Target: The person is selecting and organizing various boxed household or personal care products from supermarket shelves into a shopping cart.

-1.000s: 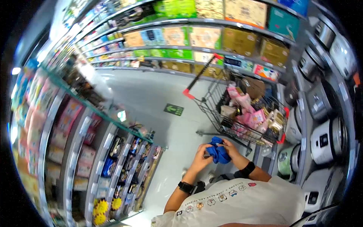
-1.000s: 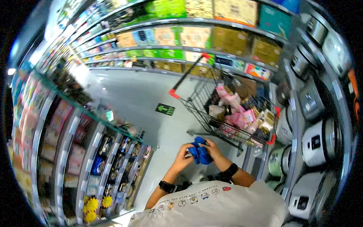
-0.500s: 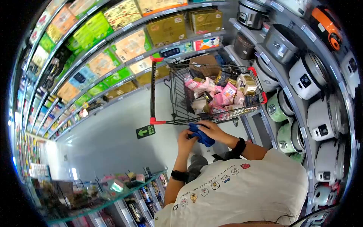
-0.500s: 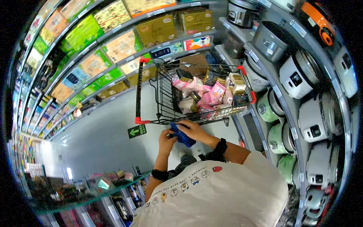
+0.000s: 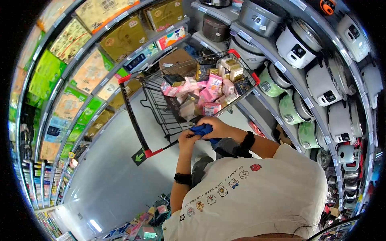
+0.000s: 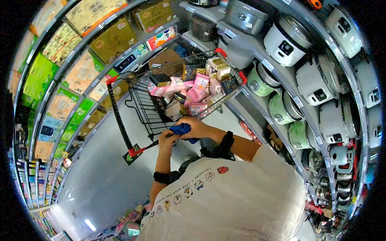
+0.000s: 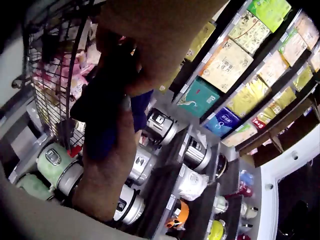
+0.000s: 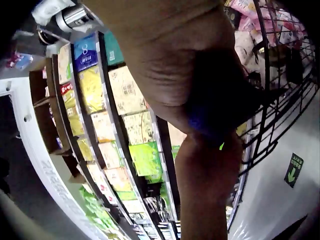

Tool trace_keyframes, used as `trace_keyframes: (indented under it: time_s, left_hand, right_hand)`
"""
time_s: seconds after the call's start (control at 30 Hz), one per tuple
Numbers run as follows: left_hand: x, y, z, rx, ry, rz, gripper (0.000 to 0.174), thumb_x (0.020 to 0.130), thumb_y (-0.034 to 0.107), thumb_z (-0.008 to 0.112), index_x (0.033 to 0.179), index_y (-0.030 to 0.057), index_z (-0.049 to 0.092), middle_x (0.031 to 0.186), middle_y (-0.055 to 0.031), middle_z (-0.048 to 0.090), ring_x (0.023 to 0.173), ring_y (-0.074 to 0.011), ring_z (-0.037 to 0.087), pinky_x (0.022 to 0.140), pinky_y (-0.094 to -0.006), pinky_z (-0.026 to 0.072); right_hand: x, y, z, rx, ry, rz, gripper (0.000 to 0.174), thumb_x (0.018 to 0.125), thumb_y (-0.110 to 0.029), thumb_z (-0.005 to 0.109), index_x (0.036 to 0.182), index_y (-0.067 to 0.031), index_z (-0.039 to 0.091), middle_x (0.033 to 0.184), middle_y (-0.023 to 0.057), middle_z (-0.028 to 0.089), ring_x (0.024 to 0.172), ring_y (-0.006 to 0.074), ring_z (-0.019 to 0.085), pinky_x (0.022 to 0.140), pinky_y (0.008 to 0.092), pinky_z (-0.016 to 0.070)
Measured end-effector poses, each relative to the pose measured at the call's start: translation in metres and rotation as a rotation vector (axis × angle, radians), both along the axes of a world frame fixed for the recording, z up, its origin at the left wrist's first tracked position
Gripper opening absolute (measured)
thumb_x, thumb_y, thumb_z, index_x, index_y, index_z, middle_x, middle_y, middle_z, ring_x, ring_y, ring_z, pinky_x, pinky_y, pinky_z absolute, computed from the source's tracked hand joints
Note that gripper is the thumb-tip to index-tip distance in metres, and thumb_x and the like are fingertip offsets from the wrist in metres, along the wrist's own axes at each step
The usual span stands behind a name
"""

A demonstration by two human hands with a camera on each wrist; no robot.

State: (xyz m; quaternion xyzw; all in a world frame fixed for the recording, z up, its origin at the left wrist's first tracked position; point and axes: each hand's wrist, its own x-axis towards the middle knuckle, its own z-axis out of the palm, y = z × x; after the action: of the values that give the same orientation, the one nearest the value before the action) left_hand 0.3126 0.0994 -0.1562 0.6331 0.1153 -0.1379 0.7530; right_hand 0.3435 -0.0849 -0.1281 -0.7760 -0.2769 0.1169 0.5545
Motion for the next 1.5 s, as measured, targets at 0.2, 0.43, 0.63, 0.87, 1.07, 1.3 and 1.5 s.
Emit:
trace_keyframes:
  time_s: [0.2, 0.43, 0.63, 0.87, 1.07, 1.3, 1.5]
  left_hand:
    - [0.063, -0.031, -0.025, -0.031, 0.047, -0.081, 0.015, 0.074, 0.008, 0.065, 0.086, 0.0032, 0.058, 0.083, -0.0038, 0.056, 0.07, -0.012, 0.054, 0.063, -0.0243, 0.0437]
    - [0.135, -0.034, -0.1, 0.079, 0.329, 0.153, 0.039, 0.085, 0.027, 0.057, 0.116, 0.0062, 0.047, 0.104, -0.0093, 0.054, 0.093, -0.019, 0.055, 0.072, -0.0313, 0.046]
    - [0.153, -0.02, -0.166, 0.059, 0.685, 0.398, 0.059, 0.082, 0.025, 0.058, 0.132, 0.0104, 0.031, 0.117, -0.0111, 0.048, 0.1, -0.0269, 0.052, 0.076, -0.0401, 0.0452]
    - [0.155, -0.021, -0.183, 0.084, 0.798, 0.398, 0.064, 0.081, 0.021, 0.057, 0.135, 0.0159, 0.024, 0.119, -0.0111, 0.046, 0.103, -0.0282, 0.049, 0.083, -0.0399, 0.043]
    - [0.164, -0.022, -0.199, 0.062, 0.819, 0.386, 0.072, 0.081, 0.02, 0.057, 0.14, 0.0192, 0.016, 0.126, -0.0122, 0.044, 0.11, -0.0292, 0.048, 0.085, -0.0435, 0.0421]
    - [0.156, -0.033, -0.238, 0.154, 0.723, 0.484, 0.049, 0.08, 0.012, 0.057, 0.122, 0.0062, 0.035, 0.11, -0.0101, 0.049, 0.088, -0.0191, 0.055, 0.068, -0.0352, 0.0466]
    - [0.157, -0.057, -0.192, 0.669, 0.615, 0.275, 0.042, 0.074, 0.018, 0.065, 0.108, 0.0044, 0.043, 0.093, -0.0168, 0.06, 0.083, -0.0292, 0.059, 0.07, -0.0385, 0.0459]
  right_hand:
    - [0.079, -0.046, -0.032, -0.062, 0.043, 0.003, 0.041, 0.06, -0.017, 0.078, 0.095, -0.0058, 0.059, 0.09, 0.0064, 0.06, 0.085, 0.0185, 0.057, 0.075, 0.0287, 0.0436]
    - [0.183, -0.066, -0.098, -0.186, 0.688, -0.053, 0.047, 0.061, -0.019, 0.077, 0.101, -0.0051, 0.057, 0.093, 0.006, 0.059, 0.083, 0.0154, 0.055, 0.075, 0.0271, 0.0435]
    - [0.216, -0.068, -0.098, -0.191, 1.118, 0.03, 0.061, 0.064, -0.031, 0.072, 0.117, -0.0103, 0.052, 0.123, 0.0143, 0.045, 0.111, 0.0269, 0.044, 0.089, 0.0409, 0.0385]
    - [0.209, -0.055, -0.196, -0.245, 1.29, 0.267, 0.104, 0.063, -0.033, 0.074, 0.143, -0.0141, 0.01, 0.144, 0.013, 0.023, 0.129, 0.0289, 0.027, 0.097, 0.054, 0.0286]
    - [0.202, -0.062, -0.269, 0.115, 1.064, 0.515, 0.07, 0.073, -0.029, 0.064, 0.132, -0.0096, 0.032, 0.139, 0.0154, 0.03, 0.127, 0.0262, 0.031, 0.102, 0.0417, 0.0263]
    - [0.222, -0.043, -0.225, -0.096, 1.321, 0.239, 0.063, 0.068, -0.023, 0.066, 0.126, -0.0104, 0.043, 0.128, 0.0129, 0.043, 0.12, 0.0241, 0.039, 0.102, 0.0377, 0.0287]
    - [0.219, -0.078, -0.251, 0.018, 1.006, 0.59, 0.046, 0.075, -0.021, 0.063, 0.12, -0.0164, 0.052, 0.141, 0.0033, 0.02, 0.126, 0.0235, 0.026, 0.098, 0.0474, 0.0303]
